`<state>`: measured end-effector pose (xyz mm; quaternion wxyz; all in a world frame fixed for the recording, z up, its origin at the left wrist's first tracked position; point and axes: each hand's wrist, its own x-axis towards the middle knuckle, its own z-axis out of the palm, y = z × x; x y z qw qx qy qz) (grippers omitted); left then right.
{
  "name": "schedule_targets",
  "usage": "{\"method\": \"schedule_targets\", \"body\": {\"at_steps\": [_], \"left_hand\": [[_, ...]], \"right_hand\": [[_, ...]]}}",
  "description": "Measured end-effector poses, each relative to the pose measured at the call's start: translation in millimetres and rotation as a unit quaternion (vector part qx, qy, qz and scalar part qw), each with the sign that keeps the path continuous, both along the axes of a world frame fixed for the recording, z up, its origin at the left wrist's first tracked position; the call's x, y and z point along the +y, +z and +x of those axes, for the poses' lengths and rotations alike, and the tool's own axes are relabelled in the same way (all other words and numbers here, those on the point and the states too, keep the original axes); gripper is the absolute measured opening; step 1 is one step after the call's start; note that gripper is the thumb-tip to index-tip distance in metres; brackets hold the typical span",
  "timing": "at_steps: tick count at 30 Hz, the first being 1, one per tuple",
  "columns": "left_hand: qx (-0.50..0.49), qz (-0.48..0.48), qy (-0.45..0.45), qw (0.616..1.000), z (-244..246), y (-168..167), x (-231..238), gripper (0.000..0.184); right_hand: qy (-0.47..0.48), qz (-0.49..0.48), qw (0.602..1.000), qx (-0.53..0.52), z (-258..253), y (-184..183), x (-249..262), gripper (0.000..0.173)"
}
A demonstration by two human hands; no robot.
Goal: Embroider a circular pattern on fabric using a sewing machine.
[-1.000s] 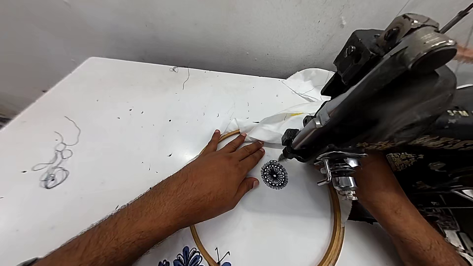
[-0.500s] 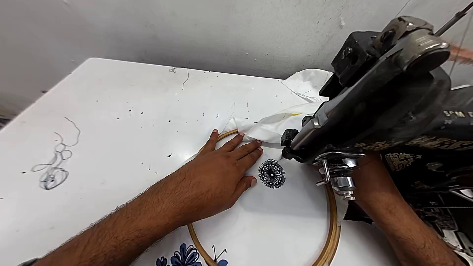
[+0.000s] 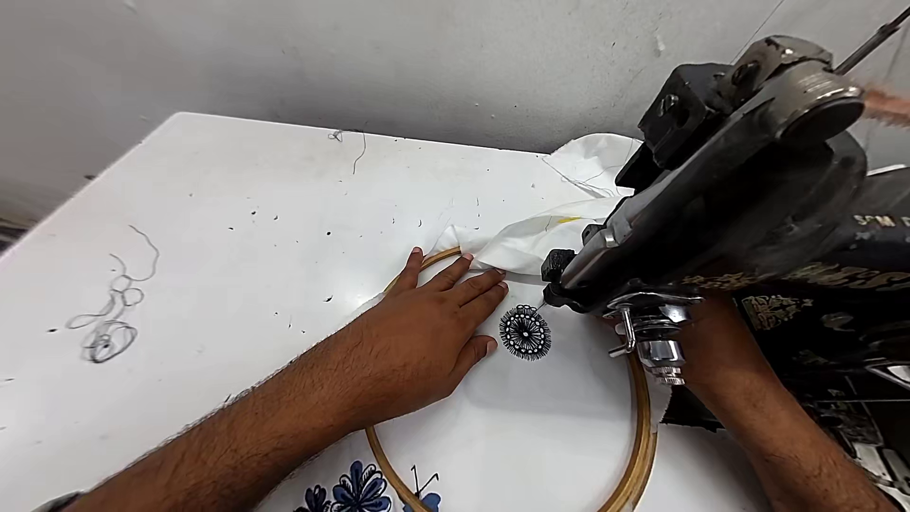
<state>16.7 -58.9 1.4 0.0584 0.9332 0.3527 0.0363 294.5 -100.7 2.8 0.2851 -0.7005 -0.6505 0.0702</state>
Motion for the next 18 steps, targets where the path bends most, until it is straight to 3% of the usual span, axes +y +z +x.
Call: {"method": "schedule_targets", "body": {"at_steps": [6, 11, 18], "left_hand": [[0.000, 0.001, -0.006, 1.000, 1.0, 0.2, -2.5, 0.059], [0.007, -0.002, 0.001, 1.000, -1.0, 1.6, 0.3, 0.059], [0.005, -0.005, -0.007, 1.000, 2.3, 1.1, -2.0, 0.059]], "right_hand": [[-0.016, -0.030, 0.999, -0.018, -4.1, 8.1, -2.8, 0.022], [0.013, 0.010, 0.999, -0.033, -0.8, 0.5, -1.0, 0.022], [-0.017, -0.034, 0.998, -0.046, -2.4, 7.6, -1.9, 0.022]]}}
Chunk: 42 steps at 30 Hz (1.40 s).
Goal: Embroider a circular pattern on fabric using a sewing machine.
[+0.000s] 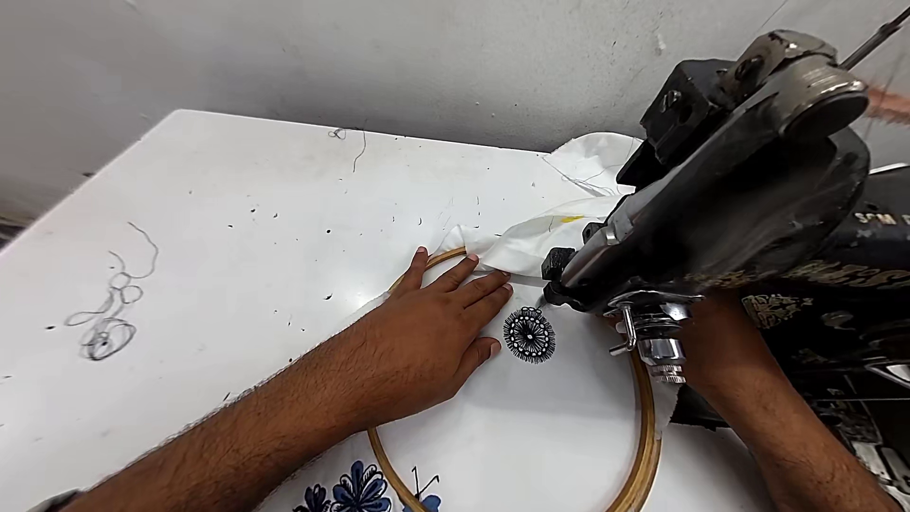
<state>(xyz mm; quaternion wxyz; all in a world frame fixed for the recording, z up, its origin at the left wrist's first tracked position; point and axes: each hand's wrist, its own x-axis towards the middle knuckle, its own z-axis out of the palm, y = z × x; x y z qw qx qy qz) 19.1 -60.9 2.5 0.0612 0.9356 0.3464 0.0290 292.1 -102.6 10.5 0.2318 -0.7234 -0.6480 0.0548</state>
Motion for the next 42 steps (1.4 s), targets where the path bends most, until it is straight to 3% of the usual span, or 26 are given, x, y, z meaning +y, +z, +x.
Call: {"method": "schedule_targets", "body": {"at_steps": [28, 34, 42], "left_hand": [[0.003, -0.004, 0.013, 1.000, -6, 3, 5, 0.059], [0.002, -0.008, 0.013, 1.000, -3, 2, 2, 0.059], [0.002, -0.006, 0.015, 1.000, -4, 1, 5, 0.059]], "right_hand": [[0.023, 0.053, 0.997, 0.042, -1, -12, -1, 0.026], [-0.001, 0.004, 0.999, 0.044, 0, -7, 2, 0.020], [0.024, 0.048, 0.997, 0.053, 0, -10, 2, 0.026]]}}
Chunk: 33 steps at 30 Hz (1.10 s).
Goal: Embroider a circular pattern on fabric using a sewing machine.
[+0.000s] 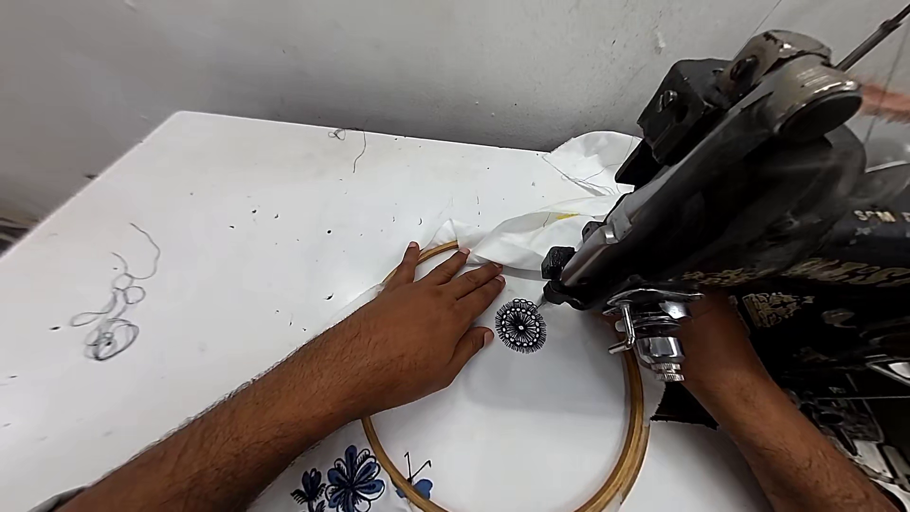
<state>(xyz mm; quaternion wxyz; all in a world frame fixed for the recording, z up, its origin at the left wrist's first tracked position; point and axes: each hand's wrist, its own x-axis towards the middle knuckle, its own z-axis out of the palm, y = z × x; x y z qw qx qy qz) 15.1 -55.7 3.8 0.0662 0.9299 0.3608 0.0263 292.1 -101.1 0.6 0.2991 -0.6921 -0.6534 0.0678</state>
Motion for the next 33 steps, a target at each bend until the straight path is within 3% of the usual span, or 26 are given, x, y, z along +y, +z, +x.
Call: {"method": "schedule_targets", "body": {"at_steps": [33], "left_hand": [[0.001, -0.003, 0.000, 1.000, -1.2, 0.7, 0.1, 0.059]], "right_hand": [[-0.003, -0.005, 0.999, -0.038, -2.3, 1.7, -2.7, 0.023]]}}
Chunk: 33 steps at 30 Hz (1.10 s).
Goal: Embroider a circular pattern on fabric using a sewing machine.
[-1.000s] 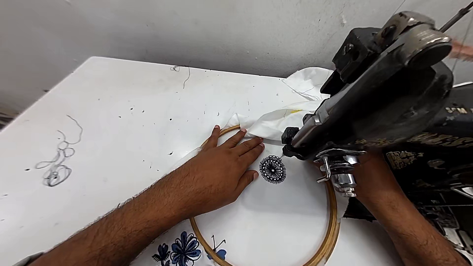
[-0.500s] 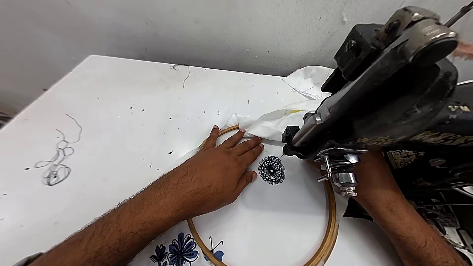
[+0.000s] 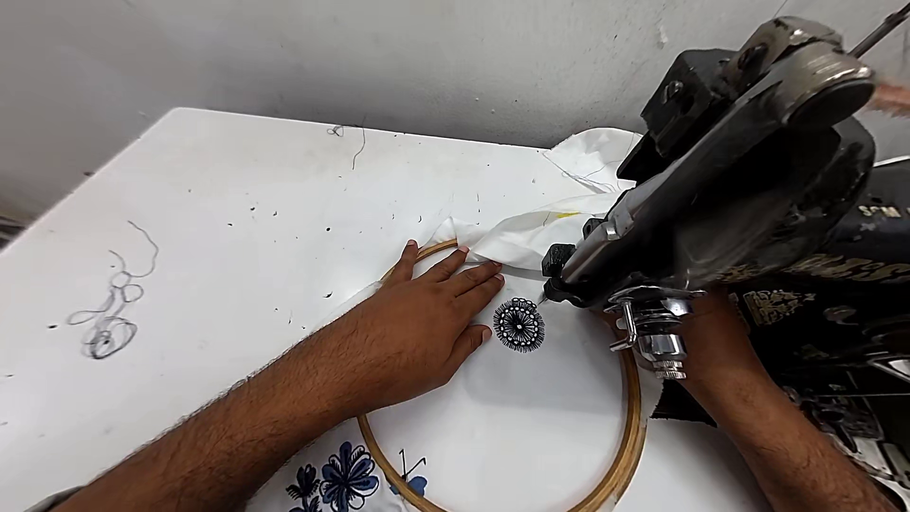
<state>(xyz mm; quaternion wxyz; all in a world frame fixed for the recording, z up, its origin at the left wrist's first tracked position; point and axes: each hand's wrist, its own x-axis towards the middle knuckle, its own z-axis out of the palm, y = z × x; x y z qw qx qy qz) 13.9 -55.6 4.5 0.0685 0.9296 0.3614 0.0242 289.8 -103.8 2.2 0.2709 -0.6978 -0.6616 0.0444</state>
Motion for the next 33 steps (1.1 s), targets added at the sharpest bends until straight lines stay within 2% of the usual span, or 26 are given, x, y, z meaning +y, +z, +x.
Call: {"method": "schedule_targets", "body": {"at_steps": [6, 12, 16, 19, 22, 27, 33], "left_hand": [[0.009, -0.002, 0.005, 1.000, -2, 2, 1, 0.059], [-0.005, 0.012, 0.006, 1.000, 0, -3, 2, 0.059], [-0.003, 0.006, 0.005, 1.000, 1, -1, -1, 0.059], [0.003, 0.002, 0.007, 1.000, -1, 1, 0, 0.058], [0.000, 0.003, 0.009, 1.000, -2, 1, 3, 0.058], [0.001, 0.006, 0.006, 1.000, 2, -1, 1, 0.058], [0.012, -0.003, 0.007, 1.000, -2, 2, 5, 0.058]], "right_hand": [[-0.008, 0.003, 0.999, 0.031, -1, -4, 0, 0.023], [0.002, -0.002, 1.000, 0.002, -1, 0, 2, 0.024], [-0.008, -0.016, 0.999, 0.033, 1, -1, 2, 0.023], [-0.003, 0.001, 0.999, 0.049, 0, -3, 1, 0.028], [0.003, 0.010, 0.999, 0.038, 0, -4, 1, 0.027], [-0.014, -0.028, 0.999, 0.025, -2, 3, 1, 0.023], [0.006, 0.006, 1.000, 0.019, -1, -5, 2, 0.025]]}}
